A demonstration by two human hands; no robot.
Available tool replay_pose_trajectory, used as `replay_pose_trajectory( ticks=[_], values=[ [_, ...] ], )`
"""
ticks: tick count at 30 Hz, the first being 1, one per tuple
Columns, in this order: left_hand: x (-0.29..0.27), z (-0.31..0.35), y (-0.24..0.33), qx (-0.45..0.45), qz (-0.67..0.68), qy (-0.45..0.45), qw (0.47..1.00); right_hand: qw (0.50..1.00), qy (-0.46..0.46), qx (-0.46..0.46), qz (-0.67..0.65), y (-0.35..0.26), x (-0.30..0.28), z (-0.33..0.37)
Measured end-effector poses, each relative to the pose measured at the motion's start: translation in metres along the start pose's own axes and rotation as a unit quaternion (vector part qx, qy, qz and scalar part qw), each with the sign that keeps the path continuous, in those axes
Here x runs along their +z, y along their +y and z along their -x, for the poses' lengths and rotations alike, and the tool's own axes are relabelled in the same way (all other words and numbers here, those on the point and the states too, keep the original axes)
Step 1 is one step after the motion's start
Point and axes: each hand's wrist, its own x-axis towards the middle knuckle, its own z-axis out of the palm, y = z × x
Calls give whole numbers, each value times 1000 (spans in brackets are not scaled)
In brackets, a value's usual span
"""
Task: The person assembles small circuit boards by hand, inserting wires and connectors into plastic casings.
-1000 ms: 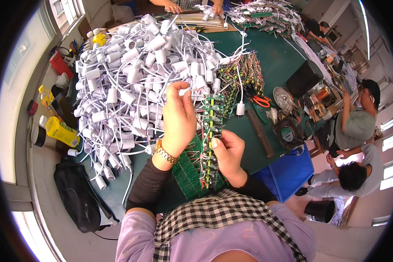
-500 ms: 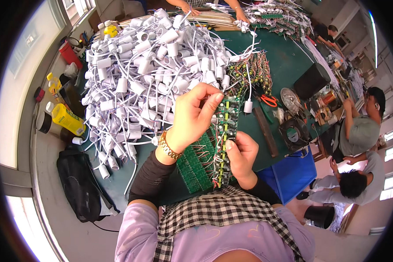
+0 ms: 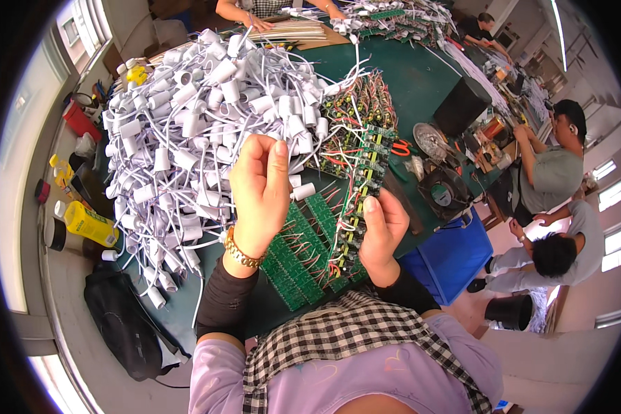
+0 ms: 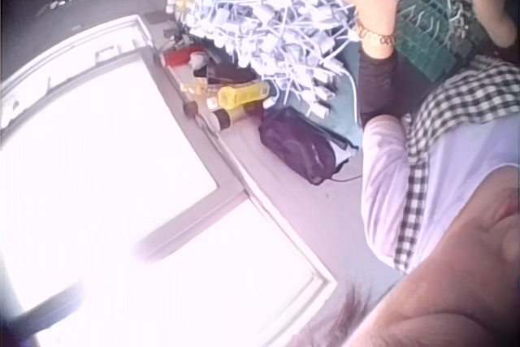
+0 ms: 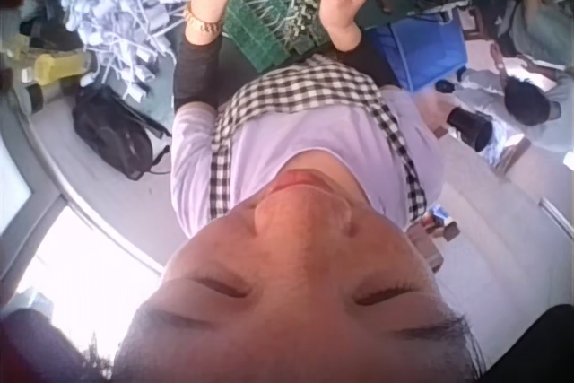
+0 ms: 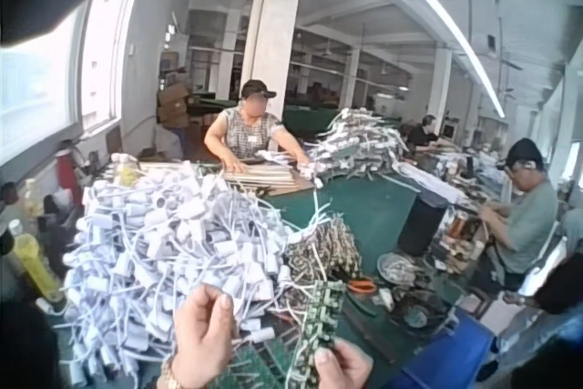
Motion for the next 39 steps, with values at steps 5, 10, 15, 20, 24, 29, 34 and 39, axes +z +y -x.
replay_pose_trajectory(
  ticks=[5, 10, 15, 20, 24, 29, 34, 39],
  values=[
    [21, 15, 8, -64, 74, -109, 989, 998, -37, -39, 23, 2, -5, -9],
    [23, 17, 9, -140, 160, -196, 957, 980, -89, -104, 142, 4, -24, -11],
    [22, 17, 2, -157, 165, -211, 951, 965, -128, -121, 194, 1, -25, -16],
    [14, 11, 2, -141, 88, -246, 955, 953, -165, -116, 228, -3, -31, -18],
    [10, 9, 7, -73, -19, -229, 971, 947, -162, -138, 241, -7, -27, -21],
    [16, 13, 13, -94, -60, -218, 970, 951, -116, -162, 237, -1, -28, -15],
    [4, 4, 12, -194, -41, -248, 948, 953, -88, -187, 223, 1, -29, -11],
    [1, -5, 1, -17, -179, -71, 981, 986, -20, -125, 104, -7, -25, -23]
  ],
)
